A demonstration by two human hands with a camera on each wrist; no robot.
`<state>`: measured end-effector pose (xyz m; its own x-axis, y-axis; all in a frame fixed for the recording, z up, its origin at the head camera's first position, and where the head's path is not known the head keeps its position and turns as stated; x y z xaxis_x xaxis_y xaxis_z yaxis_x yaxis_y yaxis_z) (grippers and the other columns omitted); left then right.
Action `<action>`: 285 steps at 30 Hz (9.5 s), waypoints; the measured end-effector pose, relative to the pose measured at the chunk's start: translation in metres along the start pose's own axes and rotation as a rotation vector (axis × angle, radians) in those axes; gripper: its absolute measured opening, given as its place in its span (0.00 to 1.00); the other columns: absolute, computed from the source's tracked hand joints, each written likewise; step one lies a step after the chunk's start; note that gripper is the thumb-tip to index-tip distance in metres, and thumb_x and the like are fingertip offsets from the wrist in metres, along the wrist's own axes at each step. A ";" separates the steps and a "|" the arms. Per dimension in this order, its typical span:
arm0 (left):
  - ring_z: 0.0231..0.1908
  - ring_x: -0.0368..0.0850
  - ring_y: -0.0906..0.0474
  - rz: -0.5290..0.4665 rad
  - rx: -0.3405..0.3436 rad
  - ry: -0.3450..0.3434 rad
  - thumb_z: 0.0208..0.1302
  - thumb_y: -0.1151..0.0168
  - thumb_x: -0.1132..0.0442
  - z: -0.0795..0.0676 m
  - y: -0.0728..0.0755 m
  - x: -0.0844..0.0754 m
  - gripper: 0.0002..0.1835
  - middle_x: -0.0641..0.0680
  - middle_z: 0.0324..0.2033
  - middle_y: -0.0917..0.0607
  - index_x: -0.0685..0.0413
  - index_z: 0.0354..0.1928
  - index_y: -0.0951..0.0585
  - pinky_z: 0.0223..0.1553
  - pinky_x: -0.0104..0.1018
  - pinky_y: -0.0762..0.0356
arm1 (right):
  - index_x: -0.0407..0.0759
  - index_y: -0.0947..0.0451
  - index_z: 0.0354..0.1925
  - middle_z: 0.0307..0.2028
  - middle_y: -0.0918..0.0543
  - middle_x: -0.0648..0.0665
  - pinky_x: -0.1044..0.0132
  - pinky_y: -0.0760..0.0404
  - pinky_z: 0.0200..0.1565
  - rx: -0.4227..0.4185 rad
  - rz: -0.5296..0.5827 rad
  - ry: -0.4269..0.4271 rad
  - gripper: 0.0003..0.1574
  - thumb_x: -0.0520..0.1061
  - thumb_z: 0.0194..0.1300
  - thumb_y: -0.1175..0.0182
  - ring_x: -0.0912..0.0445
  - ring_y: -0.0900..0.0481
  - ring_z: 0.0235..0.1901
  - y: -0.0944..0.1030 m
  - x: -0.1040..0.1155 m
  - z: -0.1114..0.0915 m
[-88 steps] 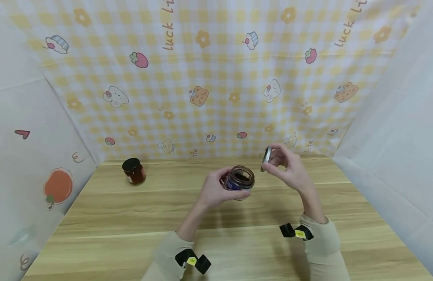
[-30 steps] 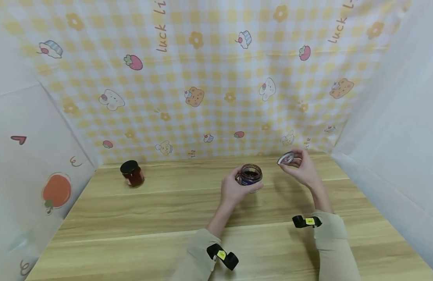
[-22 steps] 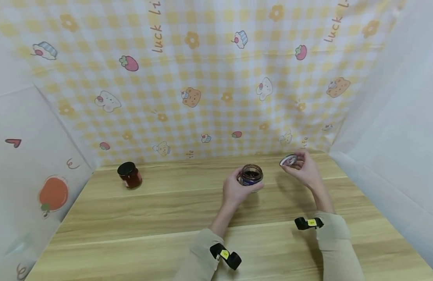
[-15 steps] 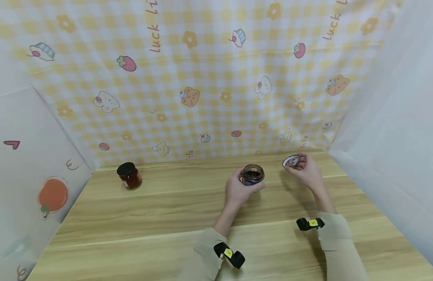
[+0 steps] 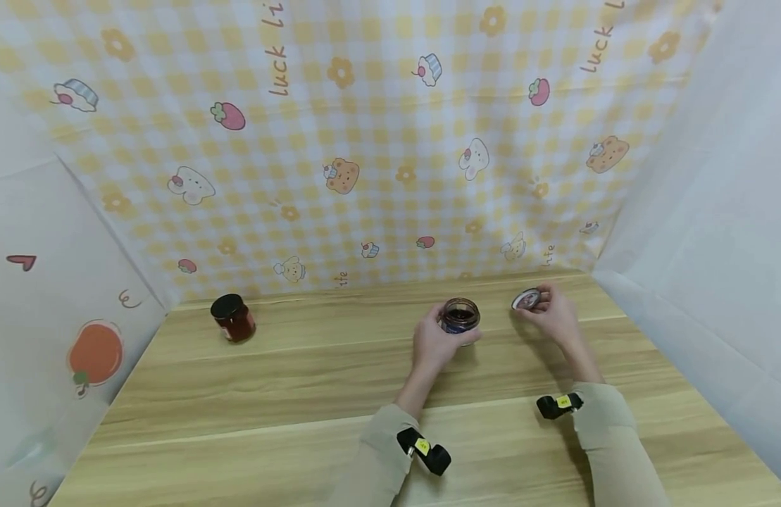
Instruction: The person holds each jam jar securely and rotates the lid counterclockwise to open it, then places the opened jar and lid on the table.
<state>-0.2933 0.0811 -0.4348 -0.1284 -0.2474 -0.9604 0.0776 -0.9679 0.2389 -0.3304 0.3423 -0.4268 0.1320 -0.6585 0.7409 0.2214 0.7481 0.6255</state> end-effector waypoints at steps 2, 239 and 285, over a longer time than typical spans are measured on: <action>0.57 0.50 0.21 0.007 0.004 0.010 0.40 0.13 0.52 0.003 -0.003 0.001 0.41 0.52 0.53 0.15 0.53 0.60 0.20 0.59 0.48 0.26 | 0.19 0.39 0.62 0.50 0.23 0.20 0.67 0.17 0.42 0.002 -0.009 -0.004 0.42 0.35 0.59 0.27 0.31 0.19 0.48 0.000 -0.002 0.000; 0.61 0.59 0.29 0.304 0.084 -0.186 0.64 0.32 0.61 0.009 0.116 -0.001 0.34 0.63 0.65 0.27 0.59 0.71 0.32 0.58 0.56 0.26 | 0.38 0.41 0.75 0.61 0.31 0.26 0.40 0.22 0.51 0.289 -0.155 0.313 0.43 0.51 0.71 0.37 0.34 0.25 0.57 -0.081 0.171 -0.027; 0.63 0.64 0.33 0.429 -0.084 -0.113 0.64 0.33 0.60 0.009 0.220 0.038 0.35 0.65 0.66 0.32 0.60 0.70 0.32 0.61 0.64 0.31 | 0.41 0.36 0.73 0.59 0.26 0.33 0.46 0.22 0.53 0.396 -0.061 0.430 0.37 0.56 0.75 0.42 0.43 0.24 0.55 -0.153 0.181 -0.010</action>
<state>-0.2904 -0.1419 -0.4177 -0.1739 -0.6335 -0.7539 0.2271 -0.7707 0.5953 -0.3306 0.1078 -0.3903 0.5284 -0.6136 0.5868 -0.1259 0.6269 0.7689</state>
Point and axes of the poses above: each hand's wrist, its own z-axis towards the middle knuckle, its own y-axis out of the back of the hand, x = y × z, the point moved 5 cm from there along z, towards the middle knuckle
